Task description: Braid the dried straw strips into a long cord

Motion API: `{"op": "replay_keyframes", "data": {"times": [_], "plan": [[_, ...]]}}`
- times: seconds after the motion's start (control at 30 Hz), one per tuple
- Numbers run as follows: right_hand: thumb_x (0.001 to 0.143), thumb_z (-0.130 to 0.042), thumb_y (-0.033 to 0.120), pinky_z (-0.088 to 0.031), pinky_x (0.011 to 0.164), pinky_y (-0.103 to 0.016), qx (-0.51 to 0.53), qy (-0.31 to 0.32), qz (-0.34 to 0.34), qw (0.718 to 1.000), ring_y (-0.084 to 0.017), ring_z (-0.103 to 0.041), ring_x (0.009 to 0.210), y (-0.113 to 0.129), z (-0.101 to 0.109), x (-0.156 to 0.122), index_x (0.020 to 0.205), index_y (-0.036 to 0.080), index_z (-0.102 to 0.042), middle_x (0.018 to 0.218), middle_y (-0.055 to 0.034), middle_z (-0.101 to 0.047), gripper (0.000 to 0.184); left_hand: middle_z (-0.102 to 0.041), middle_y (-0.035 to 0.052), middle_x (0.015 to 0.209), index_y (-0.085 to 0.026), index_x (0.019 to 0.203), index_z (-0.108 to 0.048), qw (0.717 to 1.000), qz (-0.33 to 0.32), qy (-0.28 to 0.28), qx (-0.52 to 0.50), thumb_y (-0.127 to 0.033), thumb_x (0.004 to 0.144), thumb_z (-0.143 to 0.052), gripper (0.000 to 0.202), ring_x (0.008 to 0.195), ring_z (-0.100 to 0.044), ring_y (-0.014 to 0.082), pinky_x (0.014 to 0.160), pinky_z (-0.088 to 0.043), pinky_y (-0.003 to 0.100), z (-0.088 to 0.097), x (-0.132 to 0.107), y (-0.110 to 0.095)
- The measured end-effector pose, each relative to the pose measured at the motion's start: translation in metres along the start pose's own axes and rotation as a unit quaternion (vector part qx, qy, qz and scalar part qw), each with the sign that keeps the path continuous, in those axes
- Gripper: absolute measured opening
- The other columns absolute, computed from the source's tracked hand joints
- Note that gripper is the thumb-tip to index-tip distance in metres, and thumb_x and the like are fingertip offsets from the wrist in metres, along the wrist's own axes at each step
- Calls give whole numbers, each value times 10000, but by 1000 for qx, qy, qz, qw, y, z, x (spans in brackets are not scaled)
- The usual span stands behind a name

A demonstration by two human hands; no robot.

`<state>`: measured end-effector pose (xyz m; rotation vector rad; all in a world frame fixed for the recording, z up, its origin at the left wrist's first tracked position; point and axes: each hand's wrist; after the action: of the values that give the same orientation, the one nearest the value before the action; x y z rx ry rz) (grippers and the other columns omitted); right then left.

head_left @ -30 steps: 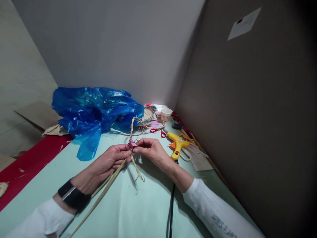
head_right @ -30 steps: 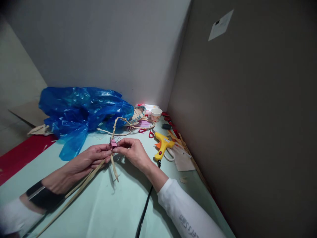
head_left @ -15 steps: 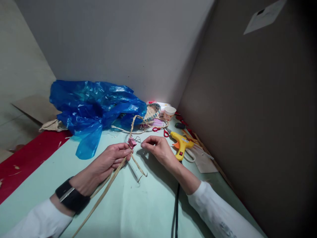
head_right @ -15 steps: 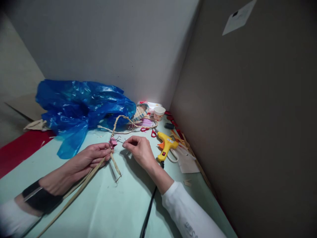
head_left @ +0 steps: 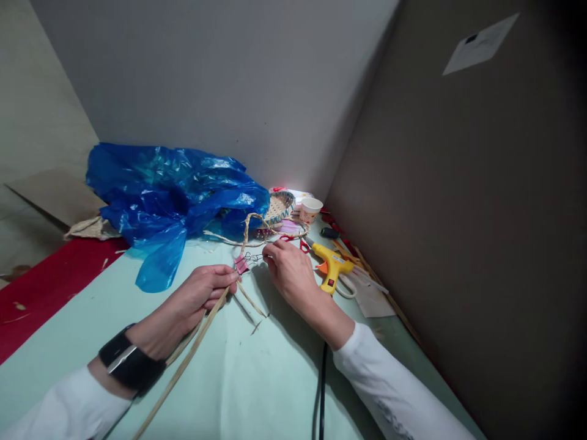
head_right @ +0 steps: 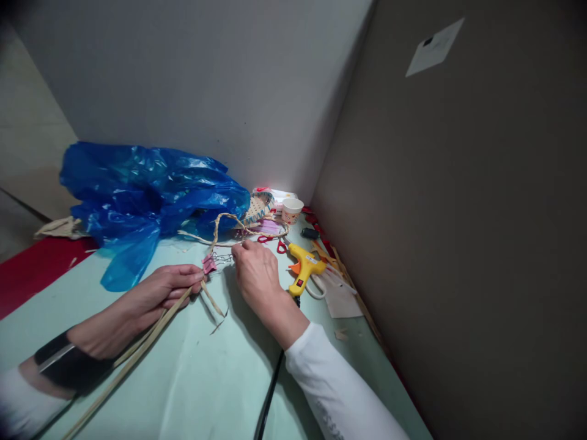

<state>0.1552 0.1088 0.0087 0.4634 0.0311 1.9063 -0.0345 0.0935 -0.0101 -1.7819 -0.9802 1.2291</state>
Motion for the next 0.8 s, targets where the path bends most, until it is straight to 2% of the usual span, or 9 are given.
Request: {"op": "replay_keyframes", "data": {"times": [0.07, 0.3, 0.53, 0.67, 0.73, 0.8], "plan": [[890, -444, 122, -362, 674, -295, -47, 20, 7, 999, -211, -571, 830, 2, -3, 2, 918, 181, -664, 925, -100, -654, 229, -526, -23, 561, -134, 671, -576, 1000, -3, -6, 14, -187, 644, -724, 159, 392, -346, 21, 359, -199, 148, 1, 0, 1], [858, -434, 39, -373, 741, -301, -69, 48, 25, 996, -223, -571, 901, 2, -11, 7, 943, 163, -653, 942, -100, -674, 265, -514, -32, 503, -126, 588, -554, 996, -18, -53, 74, -242, 612, -716, 201, 352, -235, -2, 368, -96, 164, -6, -2, 0], [877, -436, 48, -373, 721, -289, -57, 66, 29, 996, -221, -564, 915, -1, -14, 9, 1017, 160, -634, 943, -101, -666, 267, -482, -38, 465, -144, 544, -562, 988, -23, -77, 131, -301, 592, -711, 222, 354, -206, 19, 381, -100, 193, -11, 0, 0], [899, -418, 74, -376, 725, -266, -32, 61, 20, 997, -200, -549, 903, -3, -19, 8, 964, 138, -641, 955, -110, -632, 241, -352, -67, 352, -160, 470, -561, 976, -30, -87, 196, -295, 622, -674, 233, 341, -229, 52, 404, -112, 219, -10, 1, 1], [905, -405, 83, -371, 698, -267, -19, 61, 21, 998, -190, -543, 845, -3, -21, 5, 919, 131, -646, 933, -111, -614, 246, -362, -58, 341, -163, 447, -563, 969, -40, -90, 225, -277, 626, -656, 232, 351, -259, 67, 422, -133, 229, -8, 1, 1], [892, -400, 68, -360, 675, -269, -2, 62, 28, 998, -184, -535, 811, -4, -20, 2, 903, 134, -646, 914, -106, -606, 255, -431, -37, 363, -165, 430, -571, 964, -55, -87, 244, -259, 615, -650, 222, 381, -313, 84, 443, -173, 236, -5, 1, 1]]}}
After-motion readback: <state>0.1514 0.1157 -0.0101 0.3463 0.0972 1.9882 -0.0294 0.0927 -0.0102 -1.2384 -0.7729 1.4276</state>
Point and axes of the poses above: each hand's wrist, its own x-axis towards the middle knuckle, its own z-axis out of the back of the hand, y = z × x
